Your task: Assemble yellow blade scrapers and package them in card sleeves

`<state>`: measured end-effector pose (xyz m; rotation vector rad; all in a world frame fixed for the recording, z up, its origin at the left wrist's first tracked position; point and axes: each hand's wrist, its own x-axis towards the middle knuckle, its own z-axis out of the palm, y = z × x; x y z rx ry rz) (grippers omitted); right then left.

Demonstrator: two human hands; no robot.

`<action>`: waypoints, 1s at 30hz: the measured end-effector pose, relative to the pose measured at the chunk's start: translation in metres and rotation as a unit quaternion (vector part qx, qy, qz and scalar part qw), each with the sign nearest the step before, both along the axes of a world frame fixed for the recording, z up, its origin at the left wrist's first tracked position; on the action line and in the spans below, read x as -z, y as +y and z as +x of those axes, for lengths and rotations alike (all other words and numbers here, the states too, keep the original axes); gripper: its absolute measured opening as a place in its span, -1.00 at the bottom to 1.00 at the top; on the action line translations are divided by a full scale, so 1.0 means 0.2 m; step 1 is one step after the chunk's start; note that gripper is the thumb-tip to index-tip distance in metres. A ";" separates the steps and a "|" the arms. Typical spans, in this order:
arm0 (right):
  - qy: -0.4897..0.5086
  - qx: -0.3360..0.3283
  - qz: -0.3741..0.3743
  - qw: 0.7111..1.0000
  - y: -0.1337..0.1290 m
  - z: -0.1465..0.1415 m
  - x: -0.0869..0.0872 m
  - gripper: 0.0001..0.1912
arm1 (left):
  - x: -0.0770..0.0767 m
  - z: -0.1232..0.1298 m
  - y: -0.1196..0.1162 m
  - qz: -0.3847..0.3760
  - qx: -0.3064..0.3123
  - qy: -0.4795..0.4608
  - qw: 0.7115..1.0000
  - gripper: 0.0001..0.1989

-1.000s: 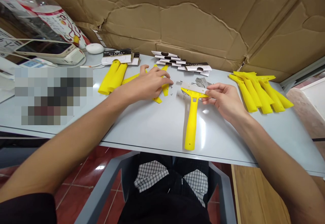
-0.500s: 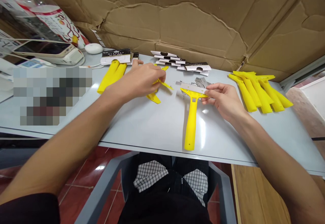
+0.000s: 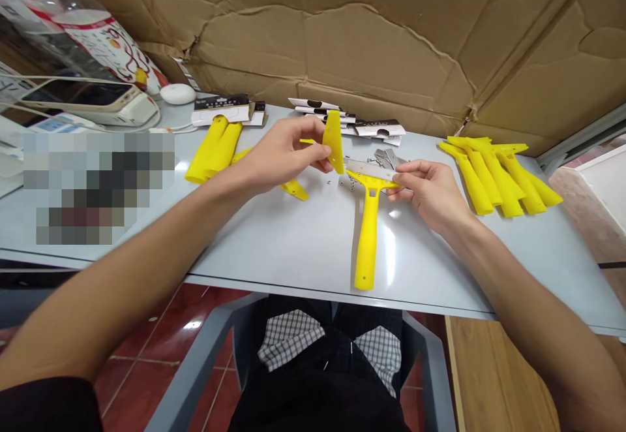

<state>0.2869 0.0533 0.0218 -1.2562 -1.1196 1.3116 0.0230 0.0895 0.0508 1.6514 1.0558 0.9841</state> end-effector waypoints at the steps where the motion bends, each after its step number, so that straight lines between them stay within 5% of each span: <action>1: -0.002 0.000 0.000 1.000 0.00 0.00 0.00 -0.74 | 0.01 0.01 -0.01 -0.018 0.008 -0.009 1.000 -0.94; 8: -0.004 0.001 -0.002 1.000 0.00 0.00 0.00 -0.74 | 0.10 0.02 0.03 -0.071 0.006 -0.071 0.995 -0.89; 14: 0.002 -0.003 0.004 1.000 0.00 0.00 0.00 -0.75 | 0.12 0.02 0.03 -0.112 0.011 -0.132 0.985 -0.39; 30: -0.001 -0.005 0.001 1.000 -0.01 -0.01 -0.01 -0.72 | 0.14 0.04 0.05 -0.132 -0.049 -0.189 0.972 -0.65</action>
